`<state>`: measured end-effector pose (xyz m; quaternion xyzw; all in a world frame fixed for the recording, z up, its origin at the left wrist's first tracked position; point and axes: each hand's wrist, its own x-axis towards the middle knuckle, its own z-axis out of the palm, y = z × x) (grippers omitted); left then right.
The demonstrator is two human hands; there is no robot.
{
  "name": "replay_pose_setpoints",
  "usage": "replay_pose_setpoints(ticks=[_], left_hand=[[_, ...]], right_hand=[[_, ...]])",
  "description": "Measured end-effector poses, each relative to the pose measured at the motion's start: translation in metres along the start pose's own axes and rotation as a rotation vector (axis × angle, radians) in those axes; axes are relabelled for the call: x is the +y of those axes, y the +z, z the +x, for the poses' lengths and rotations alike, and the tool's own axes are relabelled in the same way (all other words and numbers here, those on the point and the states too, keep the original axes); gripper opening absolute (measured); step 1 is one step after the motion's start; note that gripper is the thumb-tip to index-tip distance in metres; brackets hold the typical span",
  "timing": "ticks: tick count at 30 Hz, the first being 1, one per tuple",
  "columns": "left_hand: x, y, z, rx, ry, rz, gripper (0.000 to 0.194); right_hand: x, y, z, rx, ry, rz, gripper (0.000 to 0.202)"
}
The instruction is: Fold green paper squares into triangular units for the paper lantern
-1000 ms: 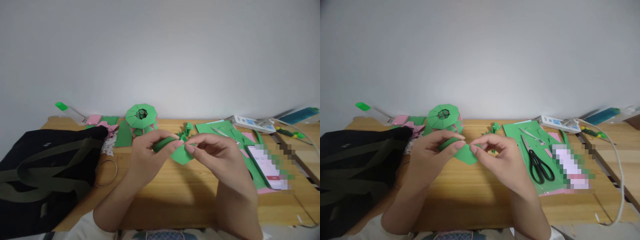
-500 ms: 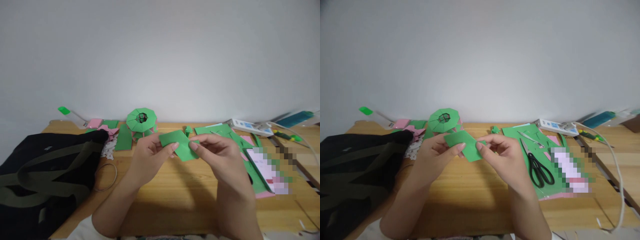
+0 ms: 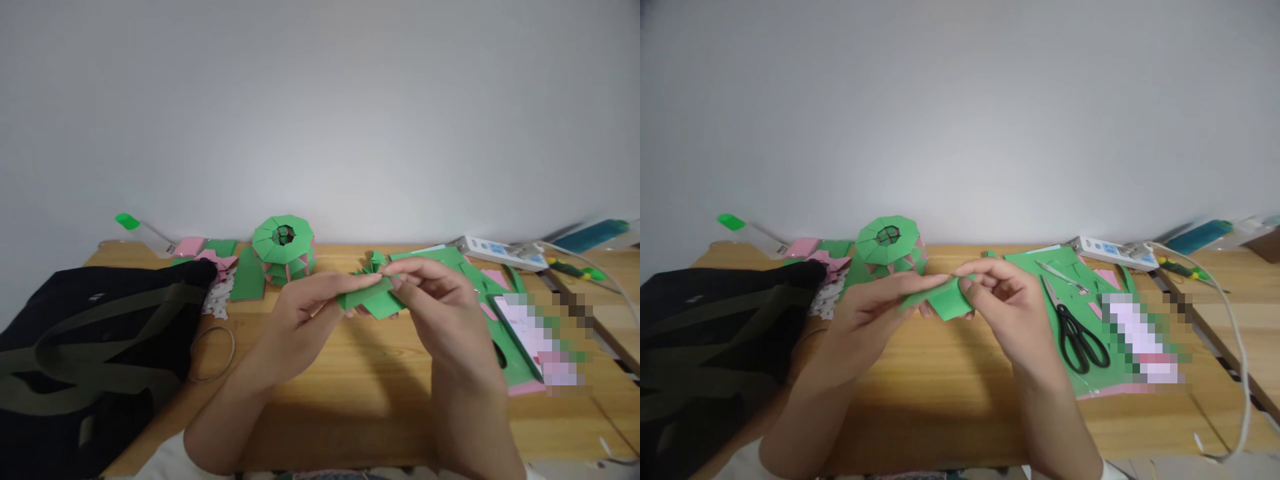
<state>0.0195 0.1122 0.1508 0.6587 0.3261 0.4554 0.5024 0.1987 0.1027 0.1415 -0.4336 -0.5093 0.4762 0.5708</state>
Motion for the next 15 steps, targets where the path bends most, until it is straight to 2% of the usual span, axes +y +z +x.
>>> replay_pose_setpoints(ticks=[2, 4, 7, 9, 12, 15], left_hand=[[0.001, -0.001, 0.000, -0.020, -0.017, -0.034, 0.035], [0.000, -0.002, 0.000, -0.034, -0.073, -0.192, 0.034], [-0.003, -0.001, 0.003, -0.018, -0.208, -0.495, 0.025], [-0.006, 0.000, 0.007, -0.043, -0.316, -0.589, 0.024], [-0.008, 0.001, 0.010, -0.144, -0.423, -0.606, 0.025], [-0.007, 0.003, 0.009, -0.191, -0.403, -0.492, 0.024]], right_hand=[[0.000, 0.000, 0.000, 0.010, -0.028, -0.028, 0.008], [-0.002, 0.000, -0.001, 0.051, -0.090, -0.095, 0.011], [-0.006, 0.001, -0.003, 0.092, -0.185, -0.218, 0.016], [-0.008, 0.003, -0.004, 0.070, -0.200, -0.278, 0.018], [-0.010, 0.004, -0.006, 0.026, -0.178, -0.313, 0.016], [-0.009, 0.004, -0.007, 0.010, -0.149, -0.304, 0.014]])
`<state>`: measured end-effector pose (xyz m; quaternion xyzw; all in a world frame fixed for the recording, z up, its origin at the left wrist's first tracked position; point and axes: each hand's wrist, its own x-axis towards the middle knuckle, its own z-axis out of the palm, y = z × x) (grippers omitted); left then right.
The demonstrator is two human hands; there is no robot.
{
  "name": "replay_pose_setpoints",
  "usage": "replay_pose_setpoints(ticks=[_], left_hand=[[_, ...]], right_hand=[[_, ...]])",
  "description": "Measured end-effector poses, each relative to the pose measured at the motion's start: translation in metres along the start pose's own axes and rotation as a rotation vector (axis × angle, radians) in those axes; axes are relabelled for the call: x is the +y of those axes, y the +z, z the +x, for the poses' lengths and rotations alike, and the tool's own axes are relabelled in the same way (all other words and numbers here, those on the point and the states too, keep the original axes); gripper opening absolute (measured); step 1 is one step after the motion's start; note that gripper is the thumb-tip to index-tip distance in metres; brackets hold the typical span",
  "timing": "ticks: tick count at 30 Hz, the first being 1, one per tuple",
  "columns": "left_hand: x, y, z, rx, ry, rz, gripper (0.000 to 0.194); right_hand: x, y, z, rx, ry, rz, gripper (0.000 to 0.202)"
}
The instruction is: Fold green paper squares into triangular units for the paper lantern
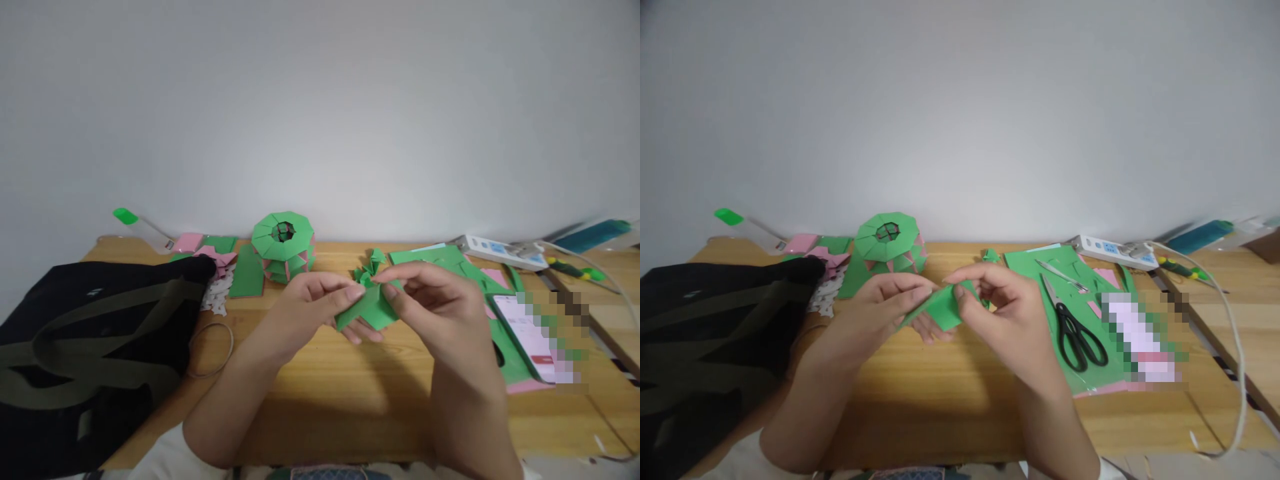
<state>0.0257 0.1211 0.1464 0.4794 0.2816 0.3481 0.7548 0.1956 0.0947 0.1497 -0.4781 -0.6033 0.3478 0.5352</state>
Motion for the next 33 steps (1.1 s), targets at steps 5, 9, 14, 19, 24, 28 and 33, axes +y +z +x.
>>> replay_pose_setpoints(ticks=[5, 9, 14, 19, 24, 28, 33], left_hand=[[-0.001, 0.007, -0.007, 0.280, 0.214, 0.341, 0.010], [-0.003, 0.009, -0.009, 0.352, 0.348, 0.543, 0.010], [-0.003, 0.009, -0.009, 0.331, 0.401, 0.612, 0.010], [-0.002, 0.009, -0.009, 0.299, 0.302, 0.506, 0.011], [-0.002, 0.006, -0.005, 0.245, 0.206, 0.324, 0.009], [-0.002, 0.003, 0.000, 0.238, 0.184, 0.295, 0.010], [-0.004, 0.001, 0.003, 0.268, 0.218, 0.300, 0.013]], right_hand=[[0.001, -0.001, 0.001, -0.012, 0.044, 0.065, 0.012], [0.001, -0.002, 0.001, -0.078, 0.025, 0.071, 0.008], [0.001, -0.003, 0.000, -0.053, -0.015, 0.031, 0.010], [0.004, -0.002, 0.000, -0.041, 0.021, 0.067, 0.005], [0.007, 0.000, 0.001, -0.040, 0.060, 0.113, 0.007], [0.008, 0.002, 0.003, -0.030, 0.102, 0.128, 0.012], [0.009, 0.004, 0.007, -0.032, 0.147, 0.136, 0.010]])
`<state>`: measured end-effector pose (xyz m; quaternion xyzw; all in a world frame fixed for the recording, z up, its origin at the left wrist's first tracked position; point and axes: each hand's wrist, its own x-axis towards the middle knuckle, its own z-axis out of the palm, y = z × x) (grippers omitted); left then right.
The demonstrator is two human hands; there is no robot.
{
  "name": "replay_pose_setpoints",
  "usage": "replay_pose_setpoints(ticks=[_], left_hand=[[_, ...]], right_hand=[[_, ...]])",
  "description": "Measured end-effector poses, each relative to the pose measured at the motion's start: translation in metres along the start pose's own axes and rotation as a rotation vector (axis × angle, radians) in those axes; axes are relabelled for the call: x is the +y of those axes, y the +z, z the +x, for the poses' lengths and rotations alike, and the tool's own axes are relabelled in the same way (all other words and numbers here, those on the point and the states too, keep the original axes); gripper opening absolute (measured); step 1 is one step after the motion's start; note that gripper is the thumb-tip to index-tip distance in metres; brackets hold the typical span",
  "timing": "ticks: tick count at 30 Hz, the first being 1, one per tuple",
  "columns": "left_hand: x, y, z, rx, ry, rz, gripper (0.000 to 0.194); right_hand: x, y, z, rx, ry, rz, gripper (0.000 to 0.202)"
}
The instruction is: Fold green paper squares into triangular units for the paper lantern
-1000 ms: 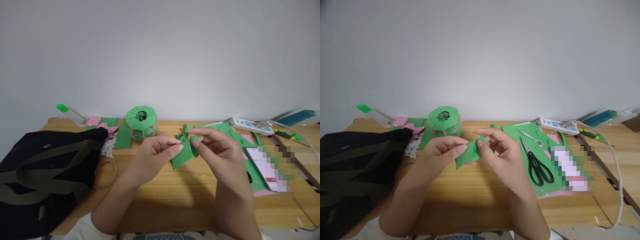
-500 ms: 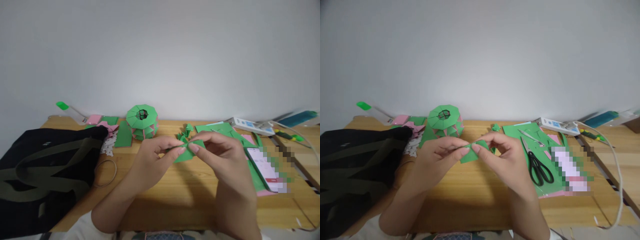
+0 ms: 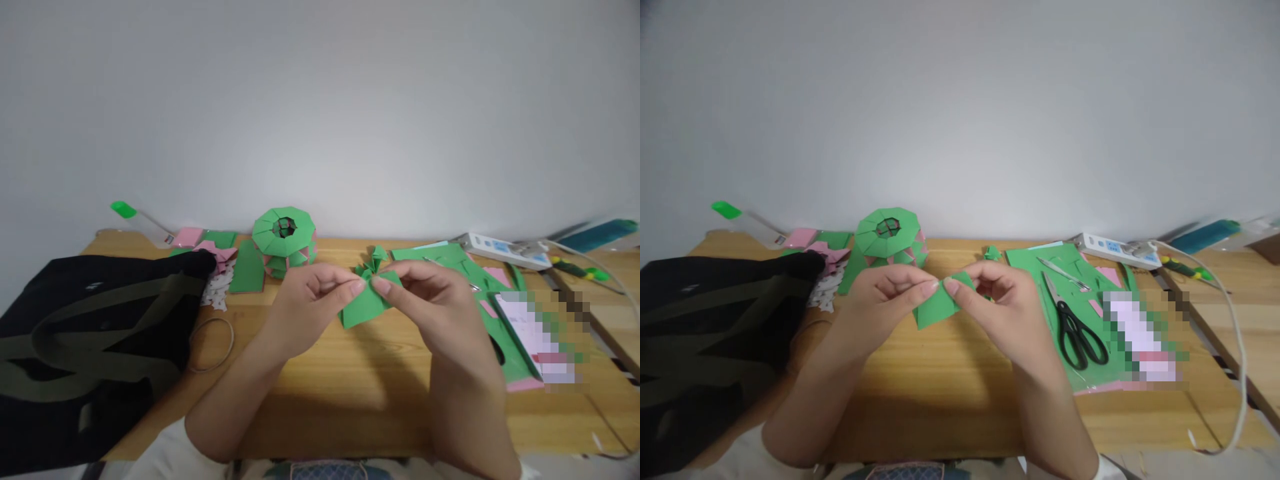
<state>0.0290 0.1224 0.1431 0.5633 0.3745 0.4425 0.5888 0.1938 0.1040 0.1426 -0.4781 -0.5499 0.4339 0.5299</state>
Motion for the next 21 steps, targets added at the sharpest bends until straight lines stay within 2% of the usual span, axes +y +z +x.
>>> replay_pose_setpoints(ticks=[5, 8, 13, 21], left_hand=[[-0.0021, -0.0010, 0.0015, -0.033, 0.007, 0.045, 0.014], [-0.0021, -0.0012, 0.0007, -0.010, 0.019, 0.119, 0.016], [-0.0015, 0.0003, -0.0029, 0.010, 0.050, 0.222, 0.019], [-0.0038, 0.0023, 0.0015, 0.060, 0.032, 0.149, 0.009]], right_hand=[[0.0023, 0.0006, 0.0043, 0.010, 0.030, 0.029, 0.010], [0.0035, 0.0001, 0.0049, -0.005, 0.031, 0.041, 0.009], [0.0035, -0.0005, 0.0001, 0.008, -0.068, -0.061, 0.009], [0.0048, 0.0031, 0.0022, 0.041, -0.133, -0.072, 0.013]])
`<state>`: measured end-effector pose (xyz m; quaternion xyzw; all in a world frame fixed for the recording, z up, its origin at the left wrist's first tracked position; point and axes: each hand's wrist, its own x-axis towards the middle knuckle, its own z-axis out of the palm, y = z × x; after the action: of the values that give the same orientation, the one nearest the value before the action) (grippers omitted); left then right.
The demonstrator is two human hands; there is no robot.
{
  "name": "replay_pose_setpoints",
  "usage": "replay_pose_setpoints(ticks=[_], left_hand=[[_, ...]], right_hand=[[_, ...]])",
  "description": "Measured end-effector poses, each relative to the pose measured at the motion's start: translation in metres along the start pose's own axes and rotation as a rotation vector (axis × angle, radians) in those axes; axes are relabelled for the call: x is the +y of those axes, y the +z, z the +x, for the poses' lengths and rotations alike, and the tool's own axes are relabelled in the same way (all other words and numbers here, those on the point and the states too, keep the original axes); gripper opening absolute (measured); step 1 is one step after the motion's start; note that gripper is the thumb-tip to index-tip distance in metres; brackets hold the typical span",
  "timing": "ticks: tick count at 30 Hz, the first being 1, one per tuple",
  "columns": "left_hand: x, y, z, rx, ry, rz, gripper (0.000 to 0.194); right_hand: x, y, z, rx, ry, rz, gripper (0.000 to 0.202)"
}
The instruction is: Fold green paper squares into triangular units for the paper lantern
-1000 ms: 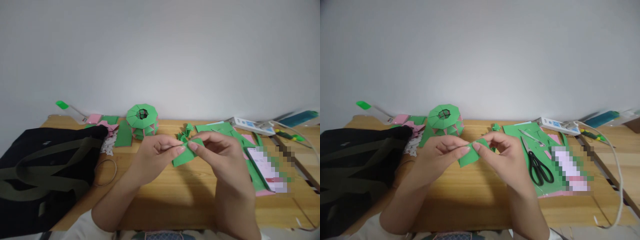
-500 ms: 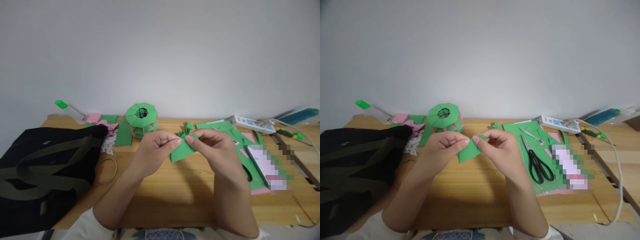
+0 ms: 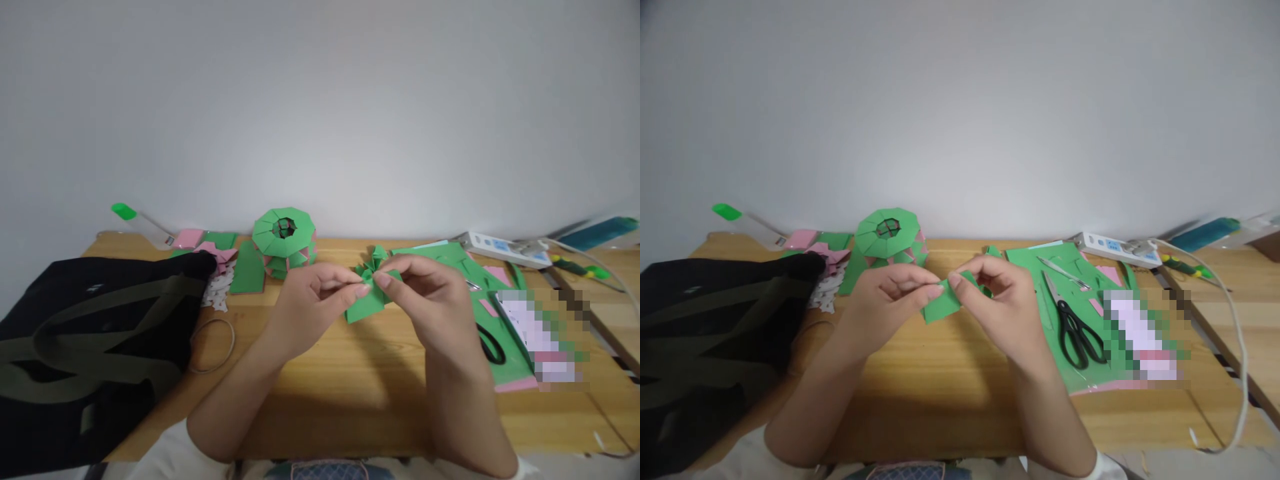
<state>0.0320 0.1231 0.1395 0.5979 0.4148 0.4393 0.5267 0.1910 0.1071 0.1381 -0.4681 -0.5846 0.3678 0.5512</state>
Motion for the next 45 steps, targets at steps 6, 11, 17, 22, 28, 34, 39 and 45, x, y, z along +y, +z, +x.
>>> replay_pose_setpoints(ticks=[6, 11, 17, 22, 28, 34, 39, 45], left_hand=[[0.002, -0.002, -0.005, 0.073, 0.144, 0.205, 0.018], [0.017, -0.006, -0.020, -0.006, 0.422, 0.487, 0.018], [0.019, -0.006, -0.031, -0.002, 0.590, 0.471, 0.012], [0.018, -0.001, -0.027, 0.111, 0.371, 0.316, 0.013], [0.002, 0.001, -0.008, 0.250, 0.105, -0.028, 0.006], [-0.003, 0.001, -0.008, 0.166, 0.170, 0.032, 0.016], [0.000, 0.002, -0.010, 0.136, 0.195, 0.091, 0.020], [0.000, 0.003, -0.007, 0.091, 0.079, -0.016, 0.013]], right_hand=[[-0.002, -0.003, -0.003, -0.064, -0.037, -0.095, 0.004], [-0.019, -0.006, -0.015, -0.115, -0.102, -0.036, 0.012], [-0.036, -0.009, -0.027, -0.148, -0.227, -0.074, 0.027], [-0.027, -0.010, -0.024, -0.080, -0.174, -0.091, 0.024], [-0.009, -0.008, -0.011, -0.140, 0.082, -0.090, 0.008], [-0.010, -0.008, -0.005, -0.065, 0.109, -0.060, 0.018], [-0.008, -0.008, -0.005, -0.001, 0.071, -0.074, 0.013], [-0.004, -0.006, -0.008, -0.004, -0.036, -0.118, 0.007]])
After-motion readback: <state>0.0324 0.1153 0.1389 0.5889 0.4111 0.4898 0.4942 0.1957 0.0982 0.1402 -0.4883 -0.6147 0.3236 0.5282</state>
